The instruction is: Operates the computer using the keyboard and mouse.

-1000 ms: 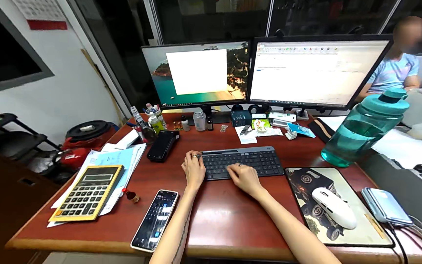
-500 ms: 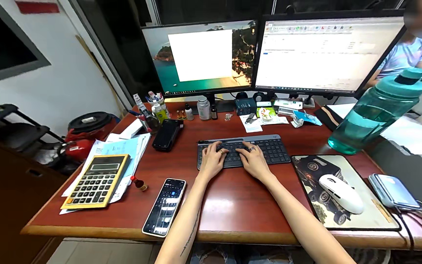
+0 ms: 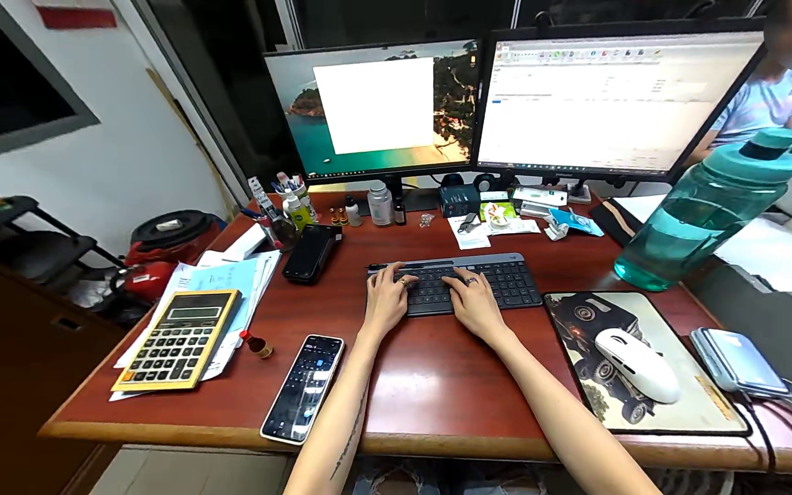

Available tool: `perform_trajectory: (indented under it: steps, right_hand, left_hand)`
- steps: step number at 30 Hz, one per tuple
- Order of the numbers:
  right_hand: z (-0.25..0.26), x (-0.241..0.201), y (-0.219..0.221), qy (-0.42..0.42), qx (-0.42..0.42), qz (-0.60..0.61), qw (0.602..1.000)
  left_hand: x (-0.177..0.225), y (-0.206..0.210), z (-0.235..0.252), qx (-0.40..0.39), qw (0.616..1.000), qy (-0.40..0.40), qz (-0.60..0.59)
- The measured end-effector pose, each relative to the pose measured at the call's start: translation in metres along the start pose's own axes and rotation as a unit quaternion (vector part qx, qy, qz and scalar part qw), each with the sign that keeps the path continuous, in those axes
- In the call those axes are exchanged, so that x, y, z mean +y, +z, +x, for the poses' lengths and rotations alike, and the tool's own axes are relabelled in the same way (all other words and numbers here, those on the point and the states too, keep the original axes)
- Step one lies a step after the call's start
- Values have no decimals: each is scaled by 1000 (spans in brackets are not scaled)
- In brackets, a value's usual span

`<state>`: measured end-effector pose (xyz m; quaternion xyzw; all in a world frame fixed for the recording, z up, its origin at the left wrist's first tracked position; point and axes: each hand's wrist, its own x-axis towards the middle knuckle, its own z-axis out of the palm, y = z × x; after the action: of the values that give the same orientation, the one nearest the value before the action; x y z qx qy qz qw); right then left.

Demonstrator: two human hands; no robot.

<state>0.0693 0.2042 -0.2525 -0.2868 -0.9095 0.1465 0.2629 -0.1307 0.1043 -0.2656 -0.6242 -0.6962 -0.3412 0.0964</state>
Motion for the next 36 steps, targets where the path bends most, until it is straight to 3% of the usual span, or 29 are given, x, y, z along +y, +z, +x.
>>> perform_trajectory:
  steps: [8, 12, 19, 22, 25, 29, 33, 36]
  right_hand:
    - [10, -9, 17, -30, -27, -36, 999]
    - [12, -10, 14, -6, -78, -49, 996]
    - [7, -8, 9, 4, -60, -29, 998]
    - [-2, -9, -15, 16, -59, -13, 998]
    - [-37, 2, -53, 11, 30, -18, 999]
    - [-114, 51, -104, 1, 160, -112, 981]
    - [-186, 102, -138, 31, 193, -190, 962]
    - [-215, 125, -143, 43, 171, -211, 961]
  left_hand:
    - [3, 4, 1, -39, 998, -24, 33]
    - [3, 4, 1, -3, 999, -26, 26]
    - [-2, 5, 1, 40, 999, -36, 5]
    - [-5, 5, -1, 50, 998, -39, 2]
    - [-9, 3, -1, 77, 996, -38, 1]
    - [-6, 2, 5, 99, 994, -42, -9]
    - [0, 8, 4, 86, 996, -33, -10]
    - [3, 10, 3, 79, 997, -21, -12]
